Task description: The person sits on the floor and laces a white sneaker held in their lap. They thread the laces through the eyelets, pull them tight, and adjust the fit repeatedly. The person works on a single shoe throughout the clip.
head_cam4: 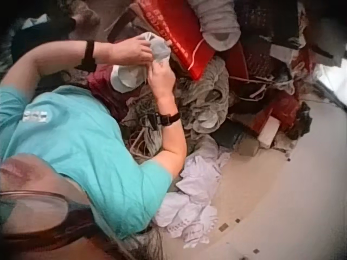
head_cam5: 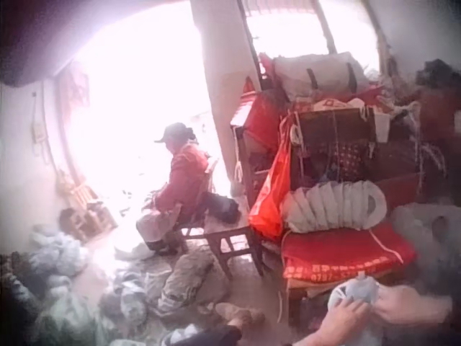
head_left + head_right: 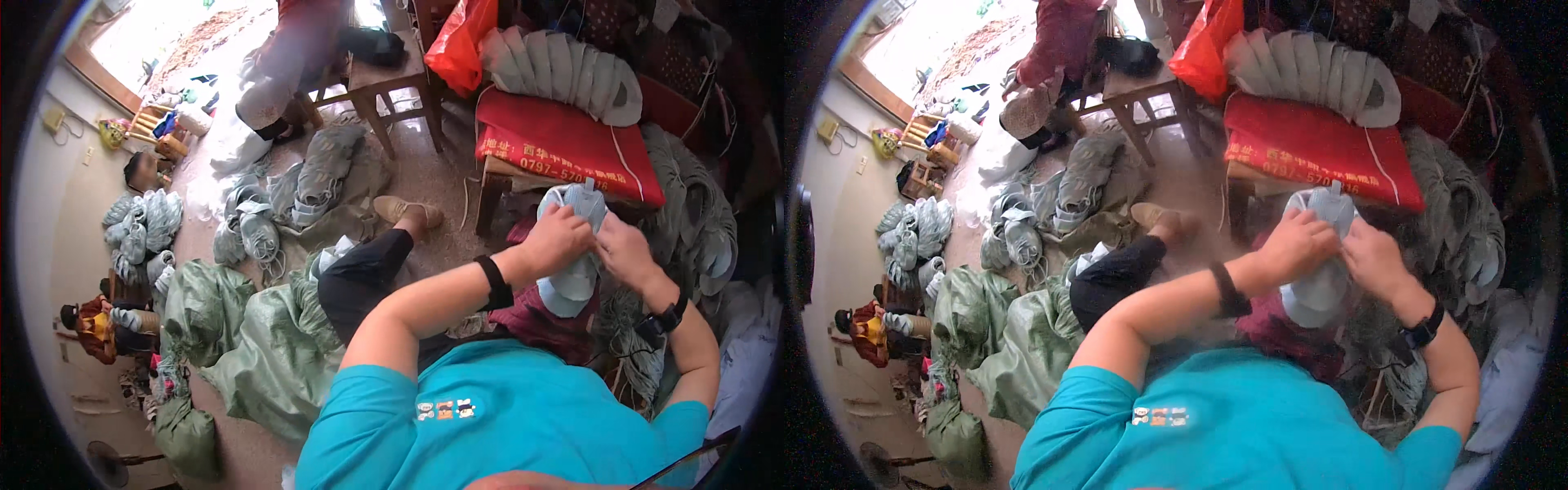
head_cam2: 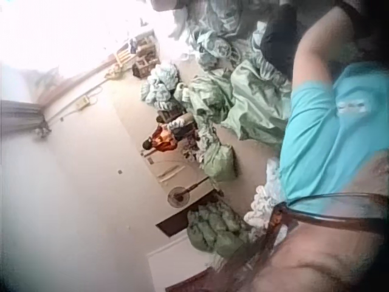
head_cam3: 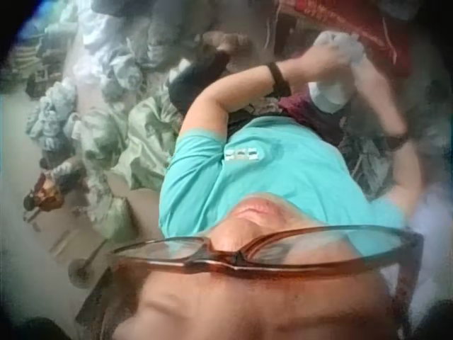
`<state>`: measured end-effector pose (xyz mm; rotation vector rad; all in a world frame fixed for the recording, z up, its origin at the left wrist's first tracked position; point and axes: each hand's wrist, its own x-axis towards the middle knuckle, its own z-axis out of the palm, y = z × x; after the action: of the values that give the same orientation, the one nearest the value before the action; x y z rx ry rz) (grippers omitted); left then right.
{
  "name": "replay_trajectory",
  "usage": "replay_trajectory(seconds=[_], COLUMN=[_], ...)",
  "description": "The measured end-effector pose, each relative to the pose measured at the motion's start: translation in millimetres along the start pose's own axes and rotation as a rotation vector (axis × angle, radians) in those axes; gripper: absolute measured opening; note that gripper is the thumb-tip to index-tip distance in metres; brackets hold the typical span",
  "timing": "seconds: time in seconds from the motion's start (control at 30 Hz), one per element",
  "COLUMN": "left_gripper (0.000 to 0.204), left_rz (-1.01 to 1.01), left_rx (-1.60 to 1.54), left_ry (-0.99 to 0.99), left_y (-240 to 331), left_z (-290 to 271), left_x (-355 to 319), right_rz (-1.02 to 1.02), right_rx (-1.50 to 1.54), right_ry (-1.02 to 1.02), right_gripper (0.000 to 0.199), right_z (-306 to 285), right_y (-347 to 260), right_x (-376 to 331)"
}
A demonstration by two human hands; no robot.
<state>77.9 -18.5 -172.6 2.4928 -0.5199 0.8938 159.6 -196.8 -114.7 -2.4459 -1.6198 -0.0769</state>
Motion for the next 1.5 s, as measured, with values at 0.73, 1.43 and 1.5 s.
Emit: replay_trajectory(seconds=[0.73,1.43,1.5], left_gripper=[0.015,0.023,0.023], left_rz=[-0.816,-0.899,-0.917], left_rx=[-0.971,-1.266,-1.238], left_ry=[0.227,0.26,0.231], left_y=[3.9,-10.4,-6.2], left_z=[-6.5,-34.5,-36.8], left_x=[2.0,-21.1,-21.1], right_rz=[0.594,-0.069,-0.211], right_rx=[1.425,0.575,0.463], right_ry=[0.17,0.531,0.717], right_gripper=[0.024,0.014,0.016], right_z=[8.7,-6.4,-55.6], right_y=[-29.5,-53.1,-68.9], right_x=[6.6,15.7,31.1])
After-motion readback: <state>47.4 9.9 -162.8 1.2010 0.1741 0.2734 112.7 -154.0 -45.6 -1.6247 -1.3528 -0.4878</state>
